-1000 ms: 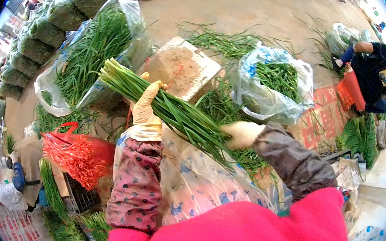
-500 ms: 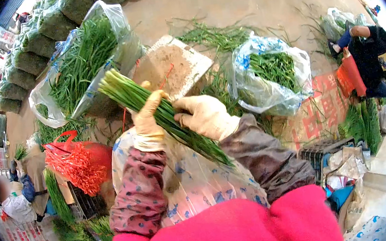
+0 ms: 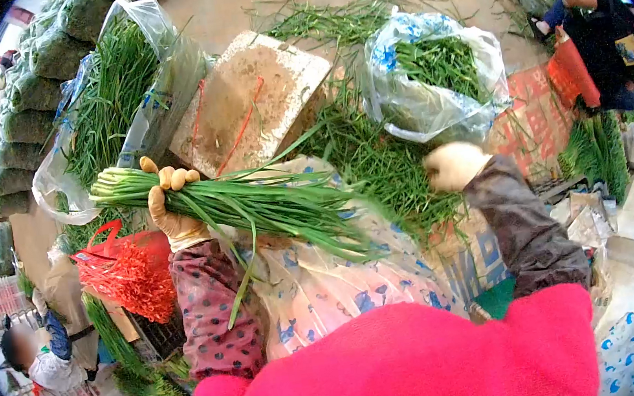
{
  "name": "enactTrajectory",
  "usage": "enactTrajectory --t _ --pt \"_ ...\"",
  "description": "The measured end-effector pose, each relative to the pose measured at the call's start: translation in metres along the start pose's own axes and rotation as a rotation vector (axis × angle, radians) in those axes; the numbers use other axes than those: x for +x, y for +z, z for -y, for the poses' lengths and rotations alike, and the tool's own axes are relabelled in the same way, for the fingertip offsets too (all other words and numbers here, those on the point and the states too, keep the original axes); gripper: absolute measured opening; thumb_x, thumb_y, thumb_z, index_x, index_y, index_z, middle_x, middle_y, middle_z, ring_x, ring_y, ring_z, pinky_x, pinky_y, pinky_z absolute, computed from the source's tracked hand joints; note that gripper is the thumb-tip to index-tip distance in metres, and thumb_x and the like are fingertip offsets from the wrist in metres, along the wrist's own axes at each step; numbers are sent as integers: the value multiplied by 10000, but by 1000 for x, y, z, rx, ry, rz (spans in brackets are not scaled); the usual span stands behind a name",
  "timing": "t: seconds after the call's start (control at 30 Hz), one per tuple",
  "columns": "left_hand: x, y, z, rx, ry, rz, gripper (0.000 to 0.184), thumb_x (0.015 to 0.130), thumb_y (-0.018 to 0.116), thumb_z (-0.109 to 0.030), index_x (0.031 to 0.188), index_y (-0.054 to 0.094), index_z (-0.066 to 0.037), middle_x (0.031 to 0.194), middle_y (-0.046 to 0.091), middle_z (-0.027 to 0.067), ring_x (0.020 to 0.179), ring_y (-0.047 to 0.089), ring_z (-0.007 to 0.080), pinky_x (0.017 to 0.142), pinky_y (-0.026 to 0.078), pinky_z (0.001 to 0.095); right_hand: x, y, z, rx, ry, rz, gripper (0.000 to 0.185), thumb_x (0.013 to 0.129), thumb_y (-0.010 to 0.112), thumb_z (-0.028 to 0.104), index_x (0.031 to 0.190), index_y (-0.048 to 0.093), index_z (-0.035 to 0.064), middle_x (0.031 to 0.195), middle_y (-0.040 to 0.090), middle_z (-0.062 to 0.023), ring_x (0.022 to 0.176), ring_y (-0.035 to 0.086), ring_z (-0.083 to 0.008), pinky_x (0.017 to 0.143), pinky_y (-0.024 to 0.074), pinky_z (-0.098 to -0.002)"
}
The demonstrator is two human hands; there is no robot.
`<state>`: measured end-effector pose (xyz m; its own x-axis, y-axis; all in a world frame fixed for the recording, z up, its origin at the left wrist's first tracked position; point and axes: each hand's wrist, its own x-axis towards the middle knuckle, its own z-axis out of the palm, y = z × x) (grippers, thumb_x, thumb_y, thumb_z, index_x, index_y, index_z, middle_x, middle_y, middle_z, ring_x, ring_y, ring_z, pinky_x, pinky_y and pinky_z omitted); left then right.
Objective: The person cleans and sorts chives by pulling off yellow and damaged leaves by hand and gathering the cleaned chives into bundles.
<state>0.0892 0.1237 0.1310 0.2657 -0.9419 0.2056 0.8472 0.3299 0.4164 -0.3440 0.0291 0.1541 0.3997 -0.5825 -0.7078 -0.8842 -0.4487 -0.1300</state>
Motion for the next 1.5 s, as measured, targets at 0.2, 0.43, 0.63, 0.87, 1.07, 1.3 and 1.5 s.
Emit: enactTrajectory --t 0.2,0.43,0.63,0.87,1.07,1.3,1.5 --pt "-5 8 6 -57 7 97 529 836 634 -104 1327 442 -146 782 387 -36 741 424 111 841 385 332 -2 -51 59 611 -347 -756 195 848 622 150 1016 636 54 864 667 -134 789 654 -258 681 504 -338" --pt "-5 9 -2 41 17 101 533 827 647 -115 1320 447 -151 786 392 -31 743 426 110 848 399 335 -27 -69 147 591 -697 -355 177 804 639 211 932 674 94 797 670 -130 751 659 -307 661 519 -376" --pt "-7 1 -2 25 18 111 541 833 637 -122 1330 430 -177 840 470 1 782 469 151 874 413 393 -18 -32 189 77 -489 -220 217 790 625 311 848 631 102 641 614 -118 620 633 -325 544 489 -424" --pt "-8 6 -2 90 14 59 530 827 641 -107 1321 455 -153 807 431 -5 767 441 140 870 388 386 -3 -6 190 88 -511 -477 139 793 583 232 816 636 105 645 619 -118 592 628 -305 510 480 -419" --pt "-5 13 -9 168 33 5 533 836 648 -110 1331 453 -147 843 477 19 774 457 150 867 394 392 5 -7 165 1573 -320 -418 162 859 541 53 954 627 -47 822 681 -105 665 627 -143 618 506 -264" --pt "19 72 9 496 -100 -248 571 718 733 -47 1235 495 -89 853 619 35 776 601 166 727 514 350 4 -53 99 14 102 -719 483 794 646 336 1135 581 0 1120 624 -162 1004 598 -349 850 470 -434" --pt "14 108 108 207 -212 -274 523 769 735 -21 1234 501 -66 998 619 10 934 592 142 883 463 287 12 -79 159 586 -662 -745 1063 592 853 186 1446 238 35 1324 476 -226 1215 503 -316 993 413 -357"
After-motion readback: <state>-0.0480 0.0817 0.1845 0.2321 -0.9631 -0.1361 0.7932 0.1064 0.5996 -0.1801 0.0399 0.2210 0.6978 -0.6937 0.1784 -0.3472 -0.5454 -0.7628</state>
